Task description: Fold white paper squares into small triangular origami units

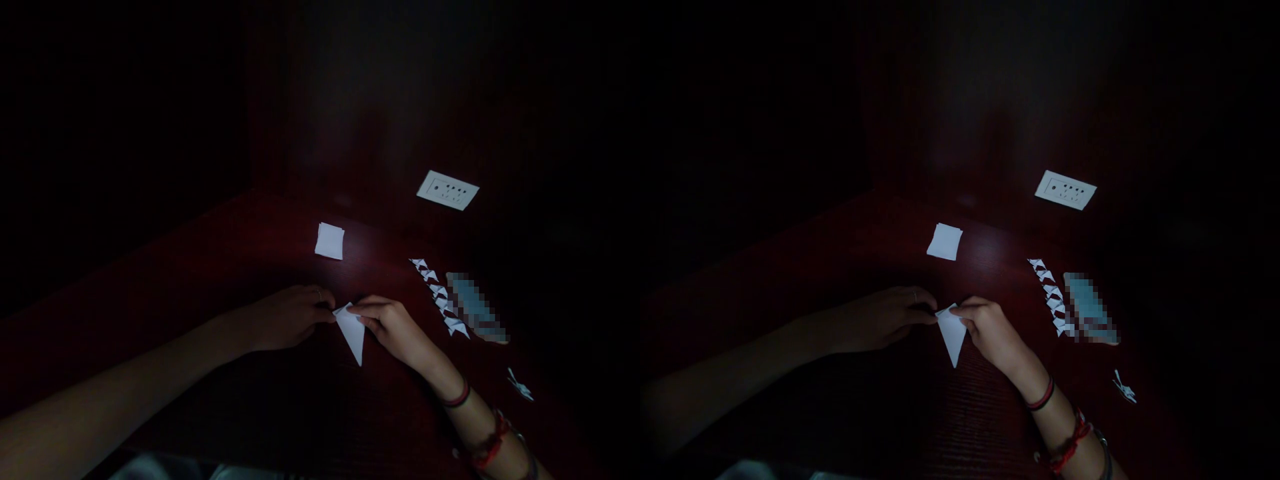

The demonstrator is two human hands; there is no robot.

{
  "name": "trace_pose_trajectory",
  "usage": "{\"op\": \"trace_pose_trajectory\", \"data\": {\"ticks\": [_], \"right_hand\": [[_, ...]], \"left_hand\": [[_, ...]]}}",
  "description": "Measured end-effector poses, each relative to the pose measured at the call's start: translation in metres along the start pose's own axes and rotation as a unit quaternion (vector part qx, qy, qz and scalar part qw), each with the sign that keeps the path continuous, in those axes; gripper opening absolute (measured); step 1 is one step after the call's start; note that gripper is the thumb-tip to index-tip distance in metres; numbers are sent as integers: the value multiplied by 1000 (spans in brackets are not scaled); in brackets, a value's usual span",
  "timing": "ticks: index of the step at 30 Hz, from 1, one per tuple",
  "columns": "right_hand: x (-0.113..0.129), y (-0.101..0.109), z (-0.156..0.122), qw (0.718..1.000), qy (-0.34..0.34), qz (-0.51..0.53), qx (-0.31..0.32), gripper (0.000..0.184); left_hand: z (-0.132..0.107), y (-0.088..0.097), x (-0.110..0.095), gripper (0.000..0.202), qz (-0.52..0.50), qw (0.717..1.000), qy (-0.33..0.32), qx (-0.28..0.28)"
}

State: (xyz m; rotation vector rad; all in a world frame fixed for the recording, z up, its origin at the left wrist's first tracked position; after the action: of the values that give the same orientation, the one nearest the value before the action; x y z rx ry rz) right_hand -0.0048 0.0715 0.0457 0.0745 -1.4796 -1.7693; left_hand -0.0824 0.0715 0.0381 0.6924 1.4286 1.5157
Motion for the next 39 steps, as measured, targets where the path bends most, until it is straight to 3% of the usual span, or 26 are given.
{"op": "trace_pose_trajectory", "data": {"ticks": [5,15,22,39], "right_hand": [[0,2,1,999,-3,-18,-28,27],[4,-5,0,999,22,-44,5,24],[4,-10,0,998,20,-57,18,24],[1,-9,3,998,10,-67,5,26]], "left_hand": [[0,3,-1,40,11,1000,1,-9],[0,5,-4,38,10,1000,-10,-26],[1,-2,-3,41,-13,1000,-26,-10],[0,-6,-6,33,49,999,-23,-9]]}}
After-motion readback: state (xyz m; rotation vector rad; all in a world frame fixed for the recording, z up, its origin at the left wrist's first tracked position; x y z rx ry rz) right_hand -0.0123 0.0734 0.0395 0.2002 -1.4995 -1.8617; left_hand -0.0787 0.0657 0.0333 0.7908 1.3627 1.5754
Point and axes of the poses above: each hand's wrist, its own z-axis towards the middle knuckle, its own y-axis out of the back of the hand, x = y × z, the point moved 10 cm from there along z, towards the middle knuckle, and after that the axes turned 4 degrees about y, right-handed, at the moved point
